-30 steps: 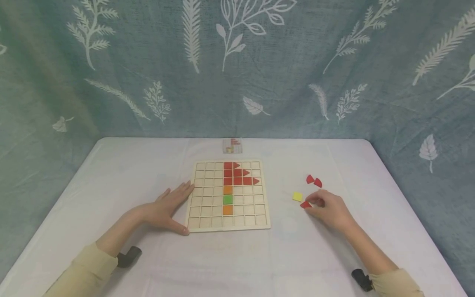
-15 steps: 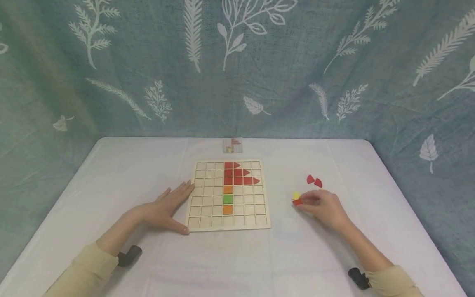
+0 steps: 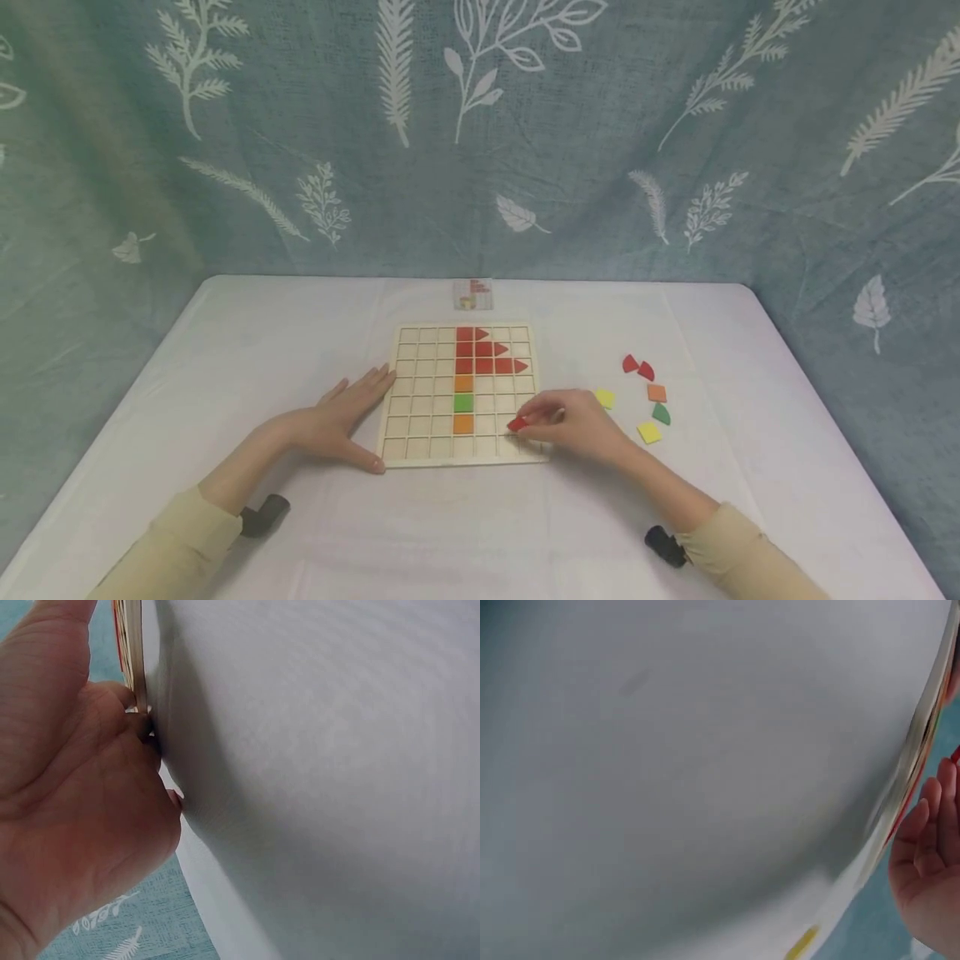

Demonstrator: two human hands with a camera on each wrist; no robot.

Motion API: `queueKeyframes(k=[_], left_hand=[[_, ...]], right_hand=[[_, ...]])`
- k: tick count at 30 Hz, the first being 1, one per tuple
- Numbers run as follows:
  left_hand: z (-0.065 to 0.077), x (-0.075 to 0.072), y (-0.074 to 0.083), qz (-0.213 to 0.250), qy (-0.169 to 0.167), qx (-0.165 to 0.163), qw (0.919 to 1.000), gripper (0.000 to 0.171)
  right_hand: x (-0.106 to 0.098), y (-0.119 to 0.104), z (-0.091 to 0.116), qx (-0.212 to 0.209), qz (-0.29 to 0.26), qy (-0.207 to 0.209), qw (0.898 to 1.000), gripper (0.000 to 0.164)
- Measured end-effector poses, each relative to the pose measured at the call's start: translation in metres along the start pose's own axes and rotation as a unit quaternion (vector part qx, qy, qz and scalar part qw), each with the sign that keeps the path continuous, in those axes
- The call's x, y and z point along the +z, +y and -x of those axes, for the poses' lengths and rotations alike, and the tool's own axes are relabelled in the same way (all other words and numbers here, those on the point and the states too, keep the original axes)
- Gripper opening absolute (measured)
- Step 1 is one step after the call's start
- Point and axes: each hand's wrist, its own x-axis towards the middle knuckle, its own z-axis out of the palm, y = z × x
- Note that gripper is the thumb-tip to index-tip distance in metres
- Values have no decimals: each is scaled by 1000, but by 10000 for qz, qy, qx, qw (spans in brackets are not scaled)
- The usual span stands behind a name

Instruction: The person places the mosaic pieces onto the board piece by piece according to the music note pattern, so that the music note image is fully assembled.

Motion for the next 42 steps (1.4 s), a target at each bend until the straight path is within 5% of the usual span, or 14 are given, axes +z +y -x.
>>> queueKeyframes(k=[6, 13, 19, 33, 42], left_hand=[[1, -2, 2, 3, -27, 10, 10000, 127], [3, -4, 5, 12, -50, 34, 10000, 126], [2, -3, 4, 45, -35, 59, 10000, 126], [1, -4, 3, 41, -88, -8, 10000, 127], [-1, -3, -2, 54, -98, -16, 9999, 128]], right_hand=[[25, -27, -19, -838, 397, -588, 9940, 19], [39, -40, -32, -1504, 1296, -785, 9769, 20], [41, -43, -35, -1929, 1259, -834, 9695, 18], [32, -39, -27, -1078, 316, -635, 9916, 19], [-3, -11, -2, 19, 201, 179, 9996, 17]])
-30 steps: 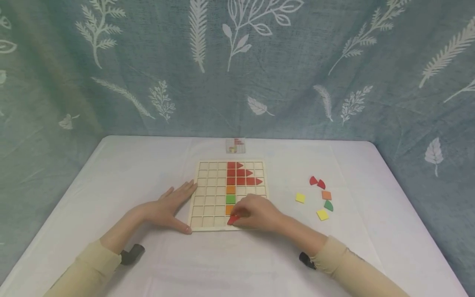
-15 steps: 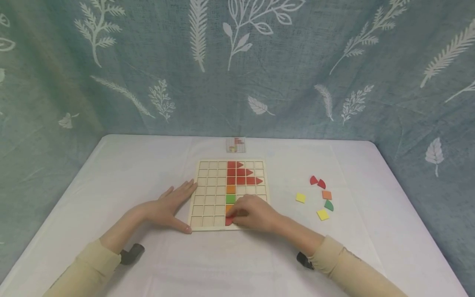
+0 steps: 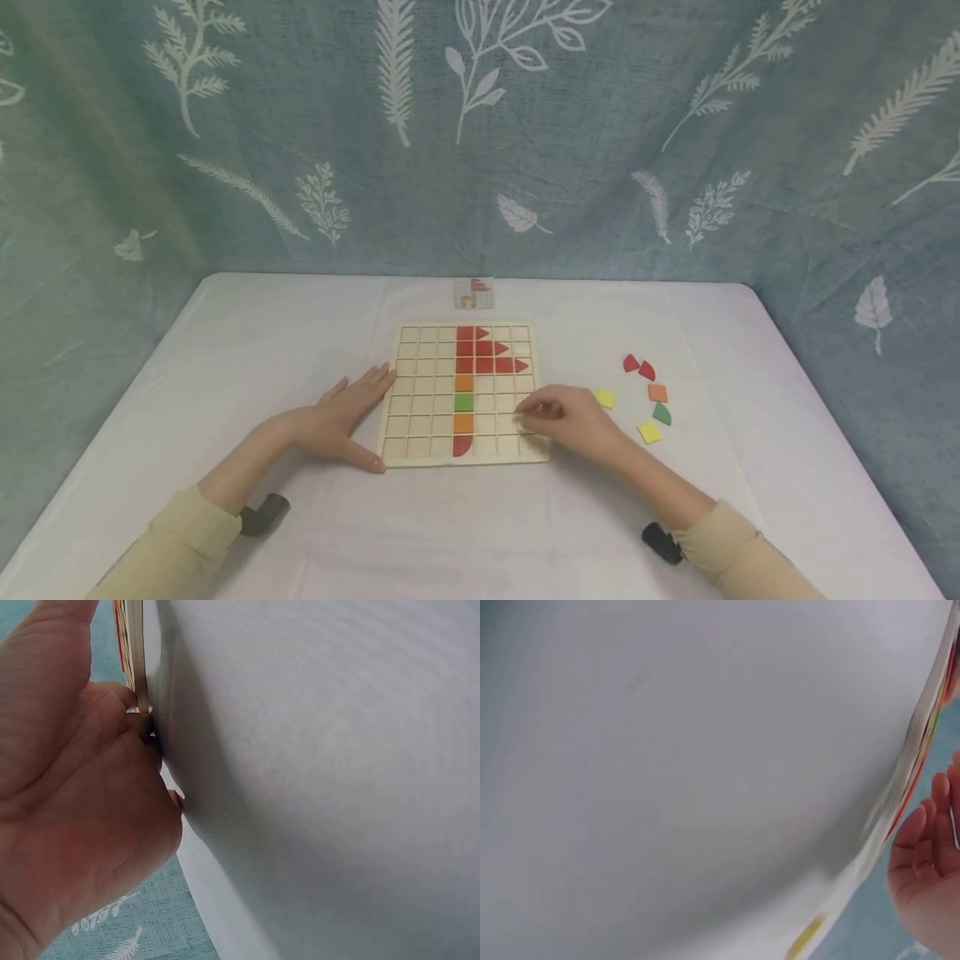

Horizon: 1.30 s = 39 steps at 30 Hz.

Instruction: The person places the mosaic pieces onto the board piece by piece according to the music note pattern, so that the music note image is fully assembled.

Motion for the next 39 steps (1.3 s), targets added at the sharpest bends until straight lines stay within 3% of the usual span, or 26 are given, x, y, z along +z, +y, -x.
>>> queueKeyframes(k=[5, 10, 16, 27, 39], left_hand=[[0, 0, 0, 38, 11, 13, 10000, 128], [1, -1, 1, 27, -4, 10, 10000, 127], [2, -2, 3, 68, -23, 11, 10000, 126], [2, -2, 3, 32, 4, 32, 10000, 127], [2, -3, 4, 33, 8, 54, 10000, 126]], right_hand=[[-26, 22, 16, 698, 133, 464, 9964, 21], [-48, 42, 28, 1026, 305, 888, 9903, 23], [-59, 54, 31, 1210, 627, 830, 9872, 29], [-61, 60, 26, 1206, 741, 894, 9859, 30], [-38, 36, 12, 1265, -196, 685, 9894, 33]])
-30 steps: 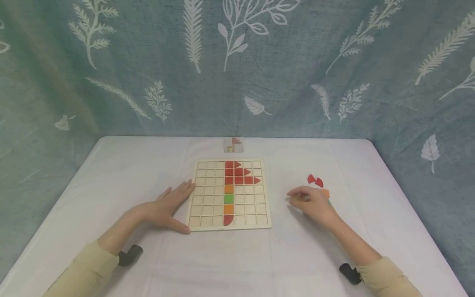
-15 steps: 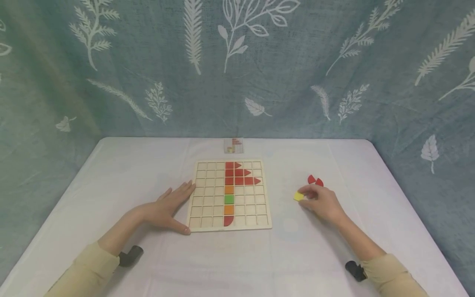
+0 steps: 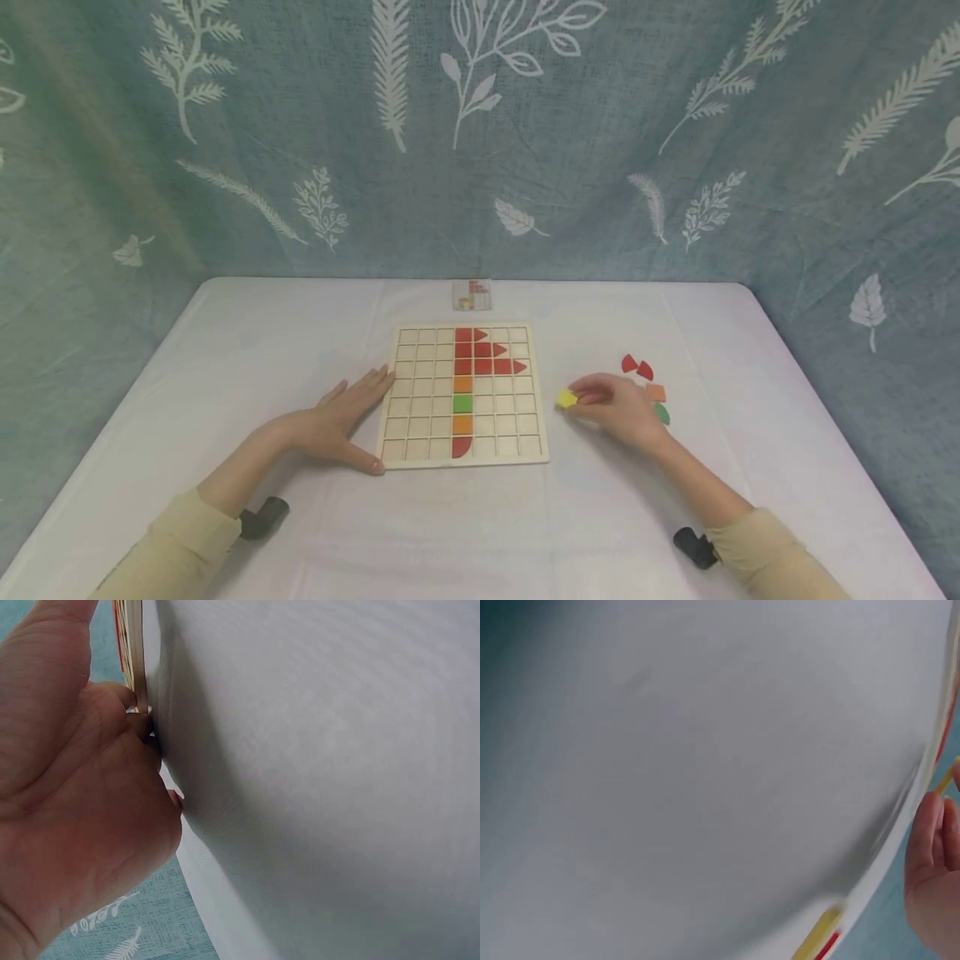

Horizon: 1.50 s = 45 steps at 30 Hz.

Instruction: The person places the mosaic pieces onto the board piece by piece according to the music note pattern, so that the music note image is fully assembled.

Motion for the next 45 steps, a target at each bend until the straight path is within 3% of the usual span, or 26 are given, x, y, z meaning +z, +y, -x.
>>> queueKeyframes(k=[6, 9, 17, 24, 27, 30, 39, 45], left_hand=[[1, -2, 3, 61, -15, 34, 10000, 126], [1, -2, 3, 72, -27, 30, 10000, 126], [1, -1, 4, 19, 34, -36, 10000, 127], [3, -1, 6, 27, 40, -98, 9999, 126], [3, -1, 6, 11, 54, -103, 9999, 126], [2, 0, 4, -37, 44, -129, 9999, 127], [-1, 2, 0, -75, 42, -142, 9999, 128], [-1, 4, -1, -92, 31, -104, 9999, 128]], right_hand=[[27, -27, -6, 146, -625, -400, 9971, 31], [40, -41, -9, -27, -775, -585, 9953, 29], [74, -73, -19, -1011, -353, -1062, 9886, 19], [97, -90, -26, -2034, 97, -1344, 9698, 11], [102, -93, -28, -2537, 241, -1331, 9578, 8], [105, -97, -29, -2745, 310, -1374, 9512, 3], [104, -99, -30, -2839, 1074, -1314, 9437, 4], [104, -95, -27, -2899, 1112, -1263, 9421, 5]])
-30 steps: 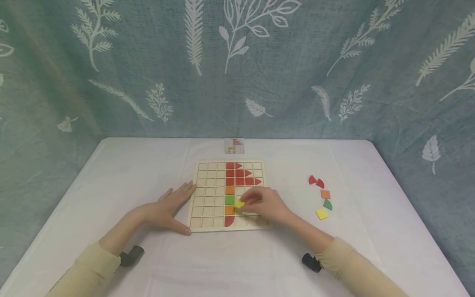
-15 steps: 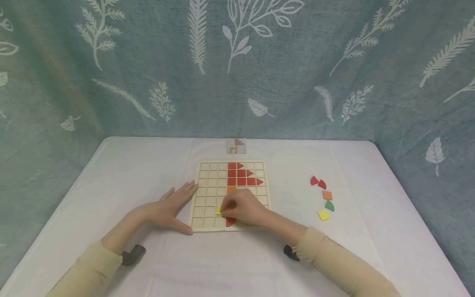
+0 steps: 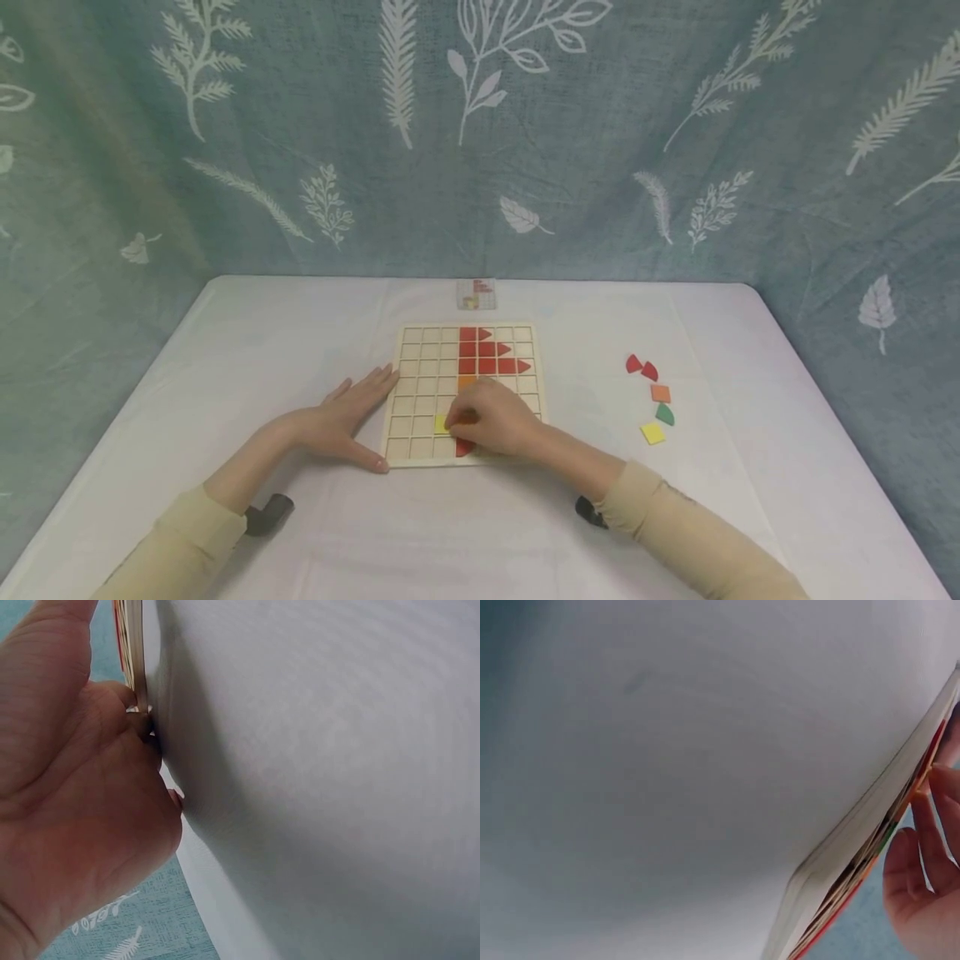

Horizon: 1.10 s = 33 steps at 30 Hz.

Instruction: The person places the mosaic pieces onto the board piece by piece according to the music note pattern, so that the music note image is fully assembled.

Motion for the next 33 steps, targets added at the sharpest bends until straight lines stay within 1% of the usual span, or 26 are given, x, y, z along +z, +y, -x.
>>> queueKeyframes(k=[2, 4, 7, 10, 16, 21, 24, 28, 33], left_hand=[[0, 0, 0, -12, 20, 46, 10000, 128], [0, 0, 1, 3, 23, 60, 10000, 128], [-2, 0, 2, 3, 26, 41, 10000, 128], [-2, 0, 2, -31, 10, -21, 10000, 129], [-2, 1, 0, 0, 59, -14, 10000, 130], [-1, 0, 0, -26, 68, 1, 10000, 128], [-1, -1, 0, -23, 68, 11, 10000, 128], [-1, 0, 1, -22, 70, 2, 10000, 128], [-2, 0, 2, -16, 50, 37, 10000, 128]], right_hand=[[-1, 2, 3, 95, -140, 41, 9998, 6], [-3, 5, 8, 339, -431, 77, 9985, 7], [-8, 11, 20, 741, -912, 237, 9928, 8], [-18, 19, 35, 1095, -1133, 432, 9866, 8], [-41, 38, 72, 1717, -939, 772, 9776, 12], [-61, 57, 106, 2013, -568, 787, 9747, 17], [-76, 67, 130, 2135, -357, 698, 9738, 21], [-92, 79, 157, 2135, 83, 659, 9747, 27], [-101, 87, 179, 2170, 401, 610, 9734, 31]])
